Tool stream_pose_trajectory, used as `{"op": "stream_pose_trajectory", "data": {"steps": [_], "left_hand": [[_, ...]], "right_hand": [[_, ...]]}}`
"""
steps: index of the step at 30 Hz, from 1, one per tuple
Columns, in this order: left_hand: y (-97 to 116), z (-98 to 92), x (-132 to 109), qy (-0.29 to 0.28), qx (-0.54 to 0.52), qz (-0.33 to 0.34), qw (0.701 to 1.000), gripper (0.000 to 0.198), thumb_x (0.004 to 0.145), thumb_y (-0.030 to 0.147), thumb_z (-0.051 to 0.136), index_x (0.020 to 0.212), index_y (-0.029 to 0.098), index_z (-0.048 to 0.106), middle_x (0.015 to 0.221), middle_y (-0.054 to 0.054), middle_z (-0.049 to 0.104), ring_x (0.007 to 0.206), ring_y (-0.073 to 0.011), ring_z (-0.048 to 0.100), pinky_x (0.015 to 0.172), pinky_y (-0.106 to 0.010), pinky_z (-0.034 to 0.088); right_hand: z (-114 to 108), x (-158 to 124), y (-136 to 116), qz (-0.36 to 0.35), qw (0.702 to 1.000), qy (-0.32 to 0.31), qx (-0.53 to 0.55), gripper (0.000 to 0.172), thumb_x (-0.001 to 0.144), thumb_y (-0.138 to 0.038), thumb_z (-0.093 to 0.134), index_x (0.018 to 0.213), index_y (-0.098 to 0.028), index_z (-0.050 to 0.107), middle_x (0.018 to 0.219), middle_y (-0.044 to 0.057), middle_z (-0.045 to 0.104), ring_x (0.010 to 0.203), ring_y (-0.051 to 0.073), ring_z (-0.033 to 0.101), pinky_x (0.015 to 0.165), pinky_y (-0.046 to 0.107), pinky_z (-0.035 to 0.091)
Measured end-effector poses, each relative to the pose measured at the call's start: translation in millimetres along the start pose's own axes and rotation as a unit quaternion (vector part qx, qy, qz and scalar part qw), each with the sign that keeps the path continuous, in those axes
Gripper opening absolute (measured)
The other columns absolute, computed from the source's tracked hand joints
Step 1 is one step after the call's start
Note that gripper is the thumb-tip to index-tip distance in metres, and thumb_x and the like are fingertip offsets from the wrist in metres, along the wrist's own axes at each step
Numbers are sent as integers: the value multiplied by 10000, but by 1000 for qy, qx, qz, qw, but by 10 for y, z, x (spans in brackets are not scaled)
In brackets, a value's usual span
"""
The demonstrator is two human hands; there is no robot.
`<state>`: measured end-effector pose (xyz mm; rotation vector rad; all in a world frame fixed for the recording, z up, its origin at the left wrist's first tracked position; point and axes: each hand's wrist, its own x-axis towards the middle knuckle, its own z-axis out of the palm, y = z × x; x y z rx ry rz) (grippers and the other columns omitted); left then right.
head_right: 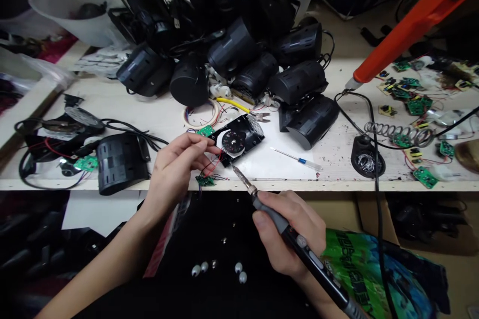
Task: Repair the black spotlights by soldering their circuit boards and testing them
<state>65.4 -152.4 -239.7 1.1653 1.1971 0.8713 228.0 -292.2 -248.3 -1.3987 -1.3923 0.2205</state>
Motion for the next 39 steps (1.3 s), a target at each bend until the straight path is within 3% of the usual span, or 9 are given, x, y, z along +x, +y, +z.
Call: {"op": "stream_pose_trajectory", "data": {"steps": [4,9,13,27,39], "left_hand": [[-22,-1,-7,6,54,26,998,277,651,285,778,853,160,634,744,-29,711,512,-106,588,471,-212,490],[-56,16,-23,13,70,40,997,238,680,254,750,863,150,637,789,-49,724,481,-85,567,475,-208,473],[-54,26,-23,14,58,41,997,236,675,246,742,860,144,635,778,-45,716,484,-85,569,480,-210,476],[-24,30,-49,11,38,21,999,202,697,221,739,848,128,642,753,-30,705,524,-74,566,497,-176,466],[-16,21,-53,4,43,18,999,196,708,219,744,852,123,653,723,-16,689,510,-63,545,511,-174,449]], "right_hand": [[20,-8,0,0,1000,-9,5,318,839,-129,640,1136,-237,668,761,17,687,618,170,654,495,281,539],[118,-15,-11,-5,999,-30,16,392,835,-72,654,1198,-219,643,848,32,709,698,164,671,583,280,570],[209,-11,19,5,1000,-9,25,427,838,-58,663,1222,-241,633,869,26,719,684,149,671,607,279,582],[352,68,53,-10,1000,10,6,313,846,-81,676,1136,-198,672,886,39,748,744,149,709,678,249,600],[361,16,34,51,999,8,2,266,861,-171,697,1124,-188,660,845,37,768,618,149,727,648,264,634]]}}
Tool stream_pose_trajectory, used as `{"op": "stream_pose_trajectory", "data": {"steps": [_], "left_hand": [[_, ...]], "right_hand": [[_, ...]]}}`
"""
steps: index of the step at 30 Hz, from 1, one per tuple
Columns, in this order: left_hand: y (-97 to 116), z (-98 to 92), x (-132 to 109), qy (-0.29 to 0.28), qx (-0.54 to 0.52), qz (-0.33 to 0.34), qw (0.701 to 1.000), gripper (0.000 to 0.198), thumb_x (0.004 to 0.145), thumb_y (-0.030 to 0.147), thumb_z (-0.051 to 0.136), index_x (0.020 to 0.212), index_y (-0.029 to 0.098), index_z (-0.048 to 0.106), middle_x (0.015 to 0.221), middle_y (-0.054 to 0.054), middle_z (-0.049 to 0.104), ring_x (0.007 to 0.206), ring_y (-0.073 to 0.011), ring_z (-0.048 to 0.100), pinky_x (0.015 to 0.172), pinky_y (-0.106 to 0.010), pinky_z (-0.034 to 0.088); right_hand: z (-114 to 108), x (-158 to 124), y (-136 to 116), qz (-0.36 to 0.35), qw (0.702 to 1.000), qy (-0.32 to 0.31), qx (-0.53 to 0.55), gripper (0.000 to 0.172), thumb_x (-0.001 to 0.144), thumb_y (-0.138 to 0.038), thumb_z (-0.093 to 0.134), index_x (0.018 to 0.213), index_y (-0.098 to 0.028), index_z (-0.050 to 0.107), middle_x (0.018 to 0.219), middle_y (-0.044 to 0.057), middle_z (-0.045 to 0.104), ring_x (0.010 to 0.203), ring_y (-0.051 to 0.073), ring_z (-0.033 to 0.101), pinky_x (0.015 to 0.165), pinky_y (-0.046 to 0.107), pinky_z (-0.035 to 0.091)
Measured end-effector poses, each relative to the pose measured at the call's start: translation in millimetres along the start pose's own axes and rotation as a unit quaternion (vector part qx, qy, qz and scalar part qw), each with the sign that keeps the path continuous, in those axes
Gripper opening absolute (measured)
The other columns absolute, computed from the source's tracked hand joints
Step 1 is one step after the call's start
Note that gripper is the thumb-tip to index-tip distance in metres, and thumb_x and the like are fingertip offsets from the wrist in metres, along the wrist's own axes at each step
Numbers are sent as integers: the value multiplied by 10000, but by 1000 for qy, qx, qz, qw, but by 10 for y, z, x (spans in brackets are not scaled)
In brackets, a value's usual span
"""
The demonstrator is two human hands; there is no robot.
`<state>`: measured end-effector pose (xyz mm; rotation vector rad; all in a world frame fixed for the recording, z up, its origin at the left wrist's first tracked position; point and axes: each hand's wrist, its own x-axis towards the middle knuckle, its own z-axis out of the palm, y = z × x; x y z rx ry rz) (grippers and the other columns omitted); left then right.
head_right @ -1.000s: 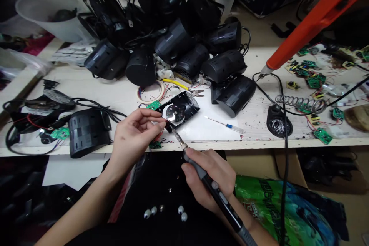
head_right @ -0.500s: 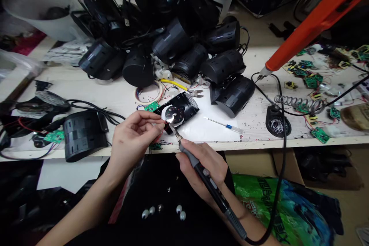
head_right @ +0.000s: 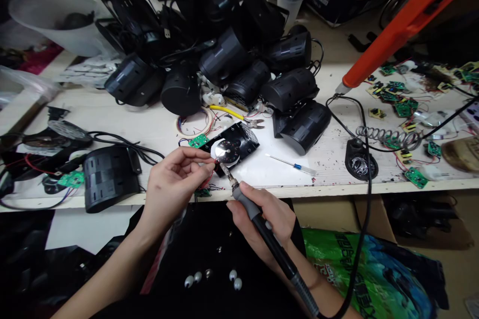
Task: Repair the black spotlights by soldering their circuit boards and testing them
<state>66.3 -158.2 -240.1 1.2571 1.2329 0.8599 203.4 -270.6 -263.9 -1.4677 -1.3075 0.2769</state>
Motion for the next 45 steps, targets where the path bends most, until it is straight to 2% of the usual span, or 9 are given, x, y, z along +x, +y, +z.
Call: {"op": "stream_pose_trajectory", "data": {"steps": [5,12,20,27,33,38,45], "left_hand": [[2,0,-7,-1,-3,3,1000,195,708,219,749,843,124,646,736,-10,681,489,-48,516,493,-167,428],[-10,-9,6,-4,-5,-4,1000,205,707,232,749,849,127,645,711,-2,669,489,-53,513,499,-174,428],[-2,-11,4,-4,-6,-10,1000,201,698,228,747,848,133,654,725,-7,679,502,-56,515,516,-182,435],[-18,-10,11,-3,-11,-11,1000,191,693,225,739,843,141,655,747,-14,696,524,-75,552,532,-201,455],[8,-5,-3,-2,-14,-20,1000,189,689,222,734,843,140,660,772,-24,715,498,-62,531,515,-190,448],[20,-14,4,-8,-29,-23,999,188,681,207,703,853,140,669,819,-52,738,564,-90,579,541,-194,483],[3,-48,-16,-16,-12,-25,999,227,684,223,716,891,133,694,836,-59,744,572,-87,569,561,-198,499]], "right_hand": [[10,-25,6,9,1000,11,9,258,859,-182,700,1114,-195,666,854,31,768,618,151,730,636,267,636],[10,22,-21,-46,999,2,-28,305,840,-84,685,1126,-187,664,863,41,761,681,145,722,658,245,624],[29,16,5,-73,997,9,-36,339,841,-84,680,1159,-200,649,859,34,753,678,139,710,636,236,616],[82,42,29,-125,991,38,-41,308,838,-77,678,1130,-173,659,798,31,743,634,140,692,581,227,592],[72,41,27,-128,990,37,-39,356,840,-87,668,1178,-197,647,785,18,740,583,135,663,538,232,584],[12,30,2,-125,991,20,-40,373,831,-83,673,1190,-180,644,790,31,738,576,142,655,526,245,575],[78,32,48,-115,993,29,-23,365,826,-69,682,1172,-180,646,817,36,741,634,143,681,583,240,588]]}}
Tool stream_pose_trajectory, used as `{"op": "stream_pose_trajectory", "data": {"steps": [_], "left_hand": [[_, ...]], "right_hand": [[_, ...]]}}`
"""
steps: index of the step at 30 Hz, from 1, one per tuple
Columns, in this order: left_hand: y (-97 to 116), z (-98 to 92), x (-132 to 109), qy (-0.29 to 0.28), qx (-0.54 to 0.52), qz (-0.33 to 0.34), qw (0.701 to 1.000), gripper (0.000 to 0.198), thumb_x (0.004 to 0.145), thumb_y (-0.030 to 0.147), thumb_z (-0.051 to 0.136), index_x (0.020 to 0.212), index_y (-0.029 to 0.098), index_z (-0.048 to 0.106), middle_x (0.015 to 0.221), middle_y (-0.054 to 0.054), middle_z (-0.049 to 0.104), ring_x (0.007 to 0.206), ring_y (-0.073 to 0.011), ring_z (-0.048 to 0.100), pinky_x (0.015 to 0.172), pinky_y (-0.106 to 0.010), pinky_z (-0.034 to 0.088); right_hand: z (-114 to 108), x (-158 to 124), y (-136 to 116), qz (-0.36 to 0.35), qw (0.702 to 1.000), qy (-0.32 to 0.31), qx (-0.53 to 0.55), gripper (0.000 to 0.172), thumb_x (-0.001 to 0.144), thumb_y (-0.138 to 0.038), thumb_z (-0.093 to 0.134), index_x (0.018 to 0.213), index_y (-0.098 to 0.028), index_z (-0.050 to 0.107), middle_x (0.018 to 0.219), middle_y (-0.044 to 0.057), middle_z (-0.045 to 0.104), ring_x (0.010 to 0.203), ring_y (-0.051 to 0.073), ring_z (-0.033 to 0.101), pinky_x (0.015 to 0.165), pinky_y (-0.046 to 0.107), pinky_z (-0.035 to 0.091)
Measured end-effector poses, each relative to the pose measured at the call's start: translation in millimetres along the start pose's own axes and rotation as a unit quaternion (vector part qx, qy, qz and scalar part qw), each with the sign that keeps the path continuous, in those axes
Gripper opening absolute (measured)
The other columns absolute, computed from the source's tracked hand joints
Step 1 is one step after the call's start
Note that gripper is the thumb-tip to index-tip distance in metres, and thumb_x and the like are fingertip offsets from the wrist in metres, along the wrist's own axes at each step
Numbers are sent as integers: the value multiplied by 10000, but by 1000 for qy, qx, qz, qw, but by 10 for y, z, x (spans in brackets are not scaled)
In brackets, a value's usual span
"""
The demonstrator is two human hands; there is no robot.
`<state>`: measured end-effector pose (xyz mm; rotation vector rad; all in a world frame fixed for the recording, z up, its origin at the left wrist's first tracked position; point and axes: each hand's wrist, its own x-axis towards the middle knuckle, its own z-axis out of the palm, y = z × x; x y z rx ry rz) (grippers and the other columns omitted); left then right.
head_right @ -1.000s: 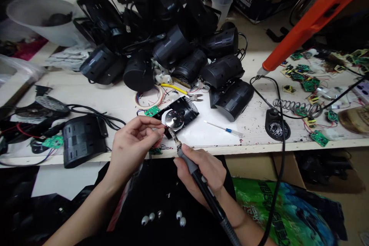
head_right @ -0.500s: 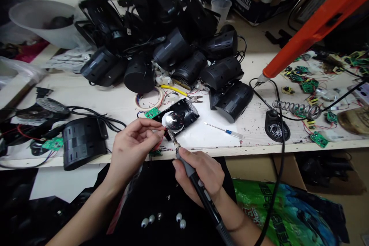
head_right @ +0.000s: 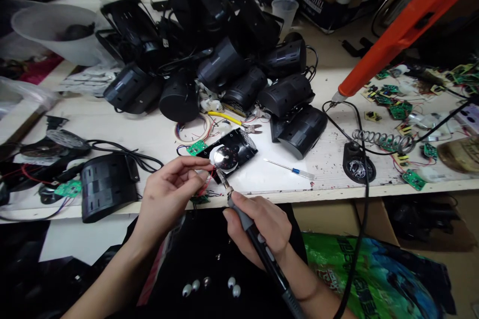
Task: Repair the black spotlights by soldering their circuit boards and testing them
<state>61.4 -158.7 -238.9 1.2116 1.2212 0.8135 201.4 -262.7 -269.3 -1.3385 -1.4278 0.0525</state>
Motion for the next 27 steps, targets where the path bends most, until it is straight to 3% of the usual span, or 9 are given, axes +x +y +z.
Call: {"op": "stream_pose_trajectory", "data": {"steps": [13,19,23,27], "left_hand": [[17,1,4,-6,-1,-2,1000,237,680,225,713,900,140,694,859,-52,738,543,-77,545,536,-194,467],[36,-38,-38,-12,56,17,998,227,735,249,701,937,147,708,527,44,556,473,-87,479,463,-184,377],[-4,-98,-118,12,47,56,997,254,739,274,752,956,156,693,623,27,587,555,-97,550,529,-188,453],[-52,-171,-165,-2,20,28,999,303,707,278,801,960,151,693,727,-5,649,628,-99,587,596,-190,505]], "right_hand": [[26,25,-27,16,1000,-6,13,352,832,-69,676,1160,-195,649,843,42,751,674,148,714,618,236,603],[-154,59,-118,-3,1000,-20,-5,386,833,-96,670,1200,-209,638,800,27,749,647,165,712,580,256,612],[-306,16,-88,-27,999,-15,5,469,827,-92,670,1282,-187,608,792,27,734,660,168,706,578,265,619],[-280,-34,-4,-2,1000,-5,27,456,886,-113,649,1325,-223,594,868,58,699,721,164,694,584,274,608]]}}
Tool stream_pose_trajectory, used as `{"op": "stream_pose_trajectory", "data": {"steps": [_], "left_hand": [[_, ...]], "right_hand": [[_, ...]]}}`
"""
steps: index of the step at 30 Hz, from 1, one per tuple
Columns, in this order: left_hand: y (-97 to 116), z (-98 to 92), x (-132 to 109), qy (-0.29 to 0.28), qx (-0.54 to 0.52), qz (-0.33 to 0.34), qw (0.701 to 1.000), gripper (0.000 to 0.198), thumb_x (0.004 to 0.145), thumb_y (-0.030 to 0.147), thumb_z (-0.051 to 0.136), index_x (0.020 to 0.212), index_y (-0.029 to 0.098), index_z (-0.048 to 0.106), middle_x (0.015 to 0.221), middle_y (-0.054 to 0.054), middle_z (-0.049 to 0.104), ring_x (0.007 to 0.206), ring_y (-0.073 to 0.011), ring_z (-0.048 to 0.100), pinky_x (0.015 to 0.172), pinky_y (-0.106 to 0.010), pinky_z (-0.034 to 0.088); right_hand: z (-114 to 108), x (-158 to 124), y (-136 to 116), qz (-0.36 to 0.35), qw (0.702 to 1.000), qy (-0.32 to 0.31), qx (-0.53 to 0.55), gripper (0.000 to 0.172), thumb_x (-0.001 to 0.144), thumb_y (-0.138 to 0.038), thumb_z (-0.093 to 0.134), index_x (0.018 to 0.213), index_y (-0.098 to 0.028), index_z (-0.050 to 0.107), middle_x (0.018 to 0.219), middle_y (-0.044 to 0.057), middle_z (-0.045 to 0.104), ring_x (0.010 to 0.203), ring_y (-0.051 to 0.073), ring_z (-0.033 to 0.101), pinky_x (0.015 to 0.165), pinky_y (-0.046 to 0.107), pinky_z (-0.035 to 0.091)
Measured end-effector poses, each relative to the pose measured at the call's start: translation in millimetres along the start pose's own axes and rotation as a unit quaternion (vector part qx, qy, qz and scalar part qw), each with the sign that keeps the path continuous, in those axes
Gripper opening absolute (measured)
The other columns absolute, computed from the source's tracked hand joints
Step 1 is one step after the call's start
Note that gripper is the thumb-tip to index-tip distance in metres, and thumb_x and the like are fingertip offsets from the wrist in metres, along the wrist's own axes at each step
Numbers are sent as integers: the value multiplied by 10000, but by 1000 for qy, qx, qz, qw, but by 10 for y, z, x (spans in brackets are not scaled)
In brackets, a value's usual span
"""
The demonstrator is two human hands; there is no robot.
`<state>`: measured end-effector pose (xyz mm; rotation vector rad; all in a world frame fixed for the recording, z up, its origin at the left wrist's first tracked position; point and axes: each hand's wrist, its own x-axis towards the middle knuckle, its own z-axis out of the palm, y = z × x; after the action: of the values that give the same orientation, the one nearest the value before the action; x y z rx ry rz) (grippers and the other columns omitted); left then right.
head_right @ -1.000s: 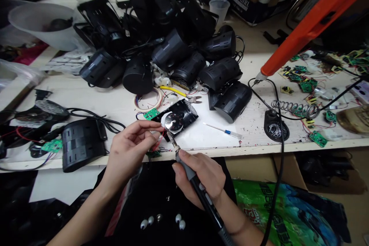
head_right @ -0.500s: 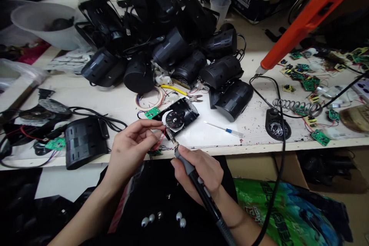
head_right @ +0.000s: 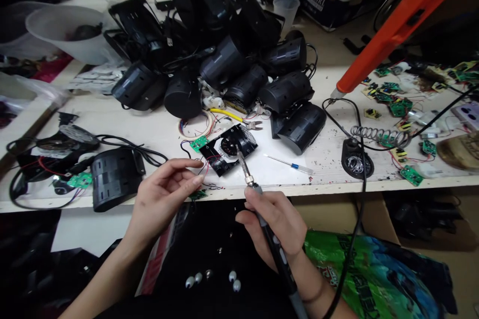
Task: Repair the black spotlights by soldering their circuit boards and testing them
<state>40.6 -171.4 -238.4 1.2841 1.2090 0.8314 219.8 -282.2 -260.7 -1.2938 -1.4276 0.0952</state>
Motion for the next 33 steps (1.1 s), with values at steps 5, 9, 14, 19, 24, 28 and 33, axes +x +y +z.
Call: {"op": "stream_pose_trajectory", "data": {"steps": [5,9,14,19,24,28,33], "left_hand": [[-27,-54,-5,-30,-50,-19,998,371,644,252,850,961,152,684,882,-63,729,761,-135,652,732,-241,565],[-5,-60,-4,-49,-50,-24,997,360,626,251,856,931,154,690,843,-62,737,768,-161,678,736,-268,581],[31,-26,9,-69,-69,-29,995,284,665,250,830,894,159,689,779,-36,734,738,-143,689,714,-230,572],[28,-5,36,-86,-69,-28,994,230,702,242,813,870,155,683,788,-36,751,727,-120,691,712,-194,553],[31,-19,54,-106,-99,-52,988,247,695,228,828,885,158,687,745,-27,756,684,-117,693,685,-191,548],[24,-39,78,-136,-124,-65,981,268,715,226,821,942,163,692,757,-29,764,684,-119,693,690,-200,551],[17,-39,106,-154,-132,-61,977,342,733,202,805,1046,176,670,709,-2,750,630,-97,659,671,-191,538]], "right_hand": [[195,65,19,6,1000,-2,0,363,917,-138,623,1261,-252,636,836,32,668,706,152,691,619,259,610],[405,155,9,41,999,2,-2,326,895,-90,613,1172,-249,680,881,27,614,726,130,672,654,241,600],[592,249,-7,61,995,-18,78,351,895,-67,586,1203,-228,634,949,39,583,853,152,682,753,289,613],[623,322,-16,64,992,-13,111,369,867,-29,605,1183,-219,621,955,34,575,860,144,672,768,296,607],[618,351,23,71,991,-5,116,362,853,-48,638,1156,-244,617,938,7,570,824,125,664,772,287,596],[642,356,49,104,977,-15,187,385,853,-44,628,1177,-251,605,1007,15,546,846,127,685,779,291,605],[638,388,53,104,976,-15,191,346,863,-79,633,1146,-275,604,964,1,562,801,124,672,720,275,597]]}}
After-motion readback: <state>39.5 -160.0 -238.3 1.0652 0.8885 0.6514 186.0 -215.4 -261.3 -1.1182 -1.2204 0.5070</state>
